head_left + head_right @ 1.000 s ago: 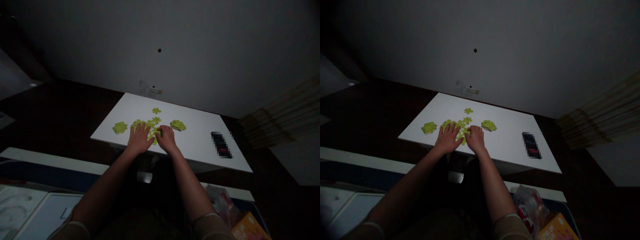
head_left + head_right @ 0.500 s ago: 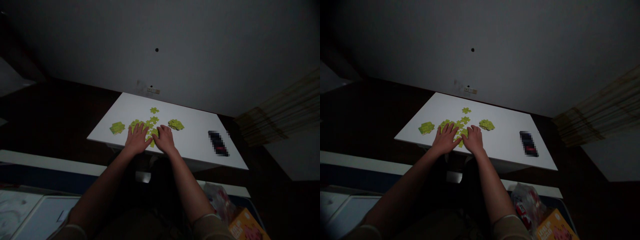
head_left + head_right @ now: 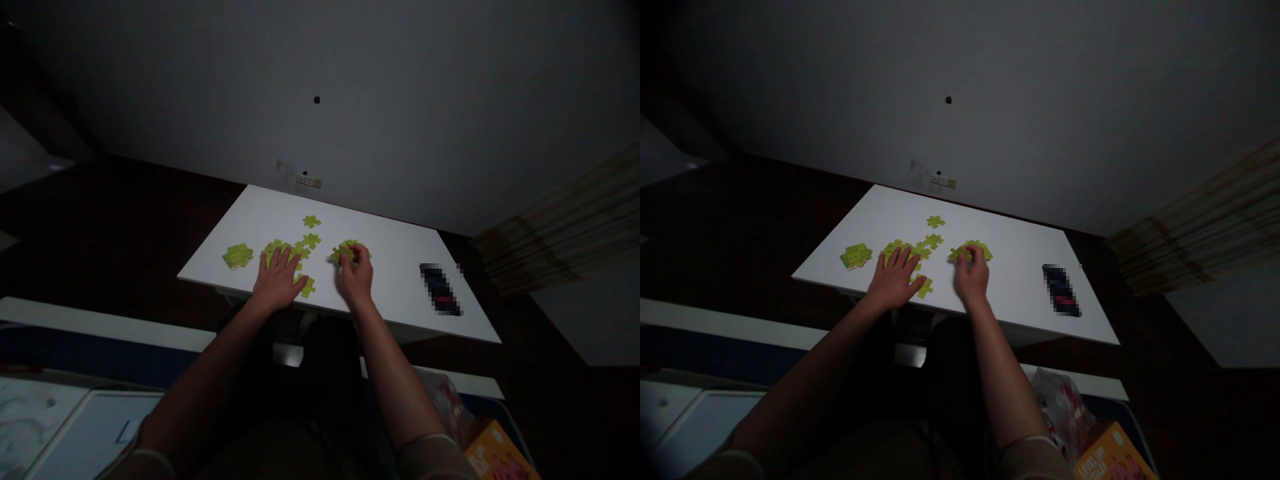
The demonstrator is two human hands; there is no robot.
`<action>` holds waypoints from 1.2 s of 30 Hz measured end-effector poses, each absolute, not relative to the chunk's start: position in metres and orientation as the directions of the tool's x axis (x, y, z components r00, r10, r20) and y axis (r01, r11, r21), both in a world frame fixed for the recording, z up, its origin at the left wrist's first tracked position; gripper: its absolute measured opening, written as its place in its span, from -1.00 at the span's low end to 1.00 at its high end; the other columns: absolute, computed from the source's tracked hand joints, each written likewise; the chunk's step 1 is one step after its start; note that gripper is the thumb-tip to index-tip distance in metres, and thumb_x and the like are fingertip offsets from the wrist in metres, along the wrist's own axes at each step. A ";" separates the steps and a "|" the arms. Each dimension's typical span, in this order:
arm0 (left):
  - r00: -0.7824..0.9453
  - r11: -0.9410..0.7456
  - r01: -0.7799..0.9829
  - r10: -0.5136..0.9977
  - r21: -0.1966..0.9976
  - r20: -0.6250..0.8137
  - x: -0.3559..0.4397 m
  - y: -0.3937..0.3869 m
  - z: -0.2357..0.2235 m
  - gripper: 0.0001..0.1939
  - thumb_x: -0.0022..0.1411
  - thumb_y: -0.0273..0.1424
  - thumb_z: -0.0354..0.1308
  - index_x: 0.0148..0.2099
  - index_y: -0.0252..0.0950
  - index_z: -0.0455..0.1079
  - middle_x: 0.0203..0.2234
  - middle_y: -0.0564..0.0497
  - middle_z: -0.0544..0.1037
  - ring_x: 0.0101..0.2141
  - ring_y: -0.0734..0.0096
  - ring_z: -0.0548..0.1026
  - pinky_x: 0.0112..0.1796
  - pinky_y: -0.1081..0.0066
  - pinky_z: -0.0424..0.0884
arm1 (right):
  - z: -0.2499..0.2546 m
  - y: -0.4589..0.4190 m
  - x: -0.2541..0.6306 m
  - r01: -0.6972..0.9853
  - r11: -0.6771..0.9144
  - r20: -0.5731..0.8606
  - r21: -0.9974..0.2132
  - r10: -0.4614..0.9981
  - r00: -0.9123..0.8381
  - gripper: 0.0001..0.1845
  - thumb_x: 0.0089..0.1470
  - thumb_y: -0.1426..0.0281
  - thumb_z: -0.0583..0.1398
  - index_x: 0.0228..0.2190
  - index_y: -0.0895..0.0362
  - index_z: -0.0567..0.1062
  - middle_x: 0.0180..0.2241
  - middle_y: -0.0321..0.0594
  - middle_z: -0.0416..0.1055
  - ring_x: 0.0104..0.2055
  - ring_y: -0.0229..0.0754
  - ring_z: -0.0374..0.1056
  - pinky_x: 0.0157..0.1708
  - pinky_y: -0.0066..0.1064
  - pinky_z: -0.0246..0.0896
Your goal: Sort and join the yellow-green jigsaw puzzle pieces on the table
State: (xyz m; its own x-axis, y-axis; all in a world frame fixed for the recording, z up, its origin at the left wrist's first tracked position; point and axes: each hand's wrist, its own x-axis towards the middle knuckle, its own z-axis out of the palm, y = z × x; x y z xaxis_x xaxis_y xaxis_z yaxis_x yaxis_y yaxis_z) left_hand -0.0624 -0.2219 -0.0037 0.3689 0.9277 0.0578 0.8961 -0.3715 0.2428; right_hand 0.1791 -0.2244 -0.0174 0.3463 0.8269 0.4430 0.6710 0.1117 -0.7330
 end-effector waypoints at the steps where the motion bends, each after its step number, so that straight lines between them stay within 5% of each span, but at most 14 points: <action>1: 0.371 -0.372 0.895 0.927 0.246 0.052 -0.063 -0.222 -0.004 -0.26 0.60 0.03 -0.02 0.62 -0.21 0.21 0.65 -0.24 0.08 0.63 -0.24 -0.02 0.54 -0.38 -0.19 | -0.012 -0.220 0.189 0.707 0.112 0.476 -0.699 0.810 0.342 -0.64 0.40 0.21 0.10 0.12 0.03 0.48 0.10 0.05 0.57 0.13 0.12 0.47 0.20 0.05 0.39; 9: 0.378 -0.379 0.892 0.924 0.246 0.051 -0.063 -0.220 -0.004 -0.30 0.61 -0.02 -0.05 0.62 -0.19 0.20 0.64 -0.22 0.11 0.62 -0.23 0.00 0.54 -0.37 -0.17 | -0.016 -0.172 0.251 0.826 -0.084 0.396 -0.558 0.847 0.354 -0.54 0.42 0.28 -0.05 0.07 0.17 0.54 0.01 0.17 0.56 0.04 0.19 0.36 0.18 0.16 0.22; 19: 0.433 -0.422 0.874 0.901 0.242 0.007 -0.057 -0.208 -0.004 -0.22 0.58 0.12 0.01 0.64 -0.11 0.16 0.66 -0.17 0.05 0.64 -0.20 -0.06 0.56 -0.32 -0.19 | -0.038 -0.169 0.255 0.846 -0.036 0.436 -0.532 0.845 0.310 -0.50 0.52 0.20 -0.04 0.13 0.19 0.56 0.03 0.18 0.48 0.10 0.16 0.29 0.19 0.05 0.16; 29: 0.509 -0.519 0.783 0.852 0.343 0.126 -0.035 -0.180 -0.004 -0.43 0.59 -0.46 -0.15 0.47 -0.22 0.44 0.54 -0.13 0.35 0.59 0.06 0.15 0.57 -0.04 0.08 | -0.026 -0.175 0.245 0.876 -0.061 0.457 -0.479 0.834 0.308 -0.50 0.49 0.17 -0.01 0.04 0.10 0.66 0.15 0.11 0.43 0.22 0.20 0.29 0.24 0.13 0.17; 33: 0.373 -0.425 0.833 0.904 0.355 0.207 -0.041 -0.187 -0.001 -0.43 0.61 -0.16 0.01 0.51 -0.24 0.37 0.59 -0.16 0.25 0.62 -0.08 0.03 0.60 -0.15 -0.10 | -0.019 -0.179 0.243 0.887 -0.065 0.507 -0.458 0.800 0.321 -0.57 0.44 0.19 0.02 -0.06 0.11 0.63 0.10 0.12 0.46 0.20 0.22 0.28 0.20 0.13 0.16; 36: 0.402 -0.422 0.843 0.906 0.334 0.131 -0.047 -0.190 0.000 -0.01 0.39 0.18 0.27 0.62 -0.26 0.18 0.67 -0.27 0.01 0.64 -0.27 -0.08 0.58 -0.26 -0.17 | -0.012 -0.185 0.241 0.921 0.031 0.559 -0.389 0.803 0.209 -0.64 0.42 0.26 0.04 -0.12 0.09 0.62 0.04 0.12 0.50 0.17 0.22 0.29 0.21 0.14 0.15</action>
State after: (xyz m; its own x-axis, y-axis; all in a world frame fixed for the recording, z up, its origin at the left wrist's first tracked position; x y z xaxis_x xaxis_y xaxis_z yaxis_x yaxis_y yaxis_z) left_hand -0.0473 -0.1897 0.0004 0.4016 0.9064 0.1309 0.8432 -0.4217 0.3335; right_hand 0.2407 -0.1852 -0.0116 0.2088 0.8026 0.5588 0.9206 0.0315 -0.3892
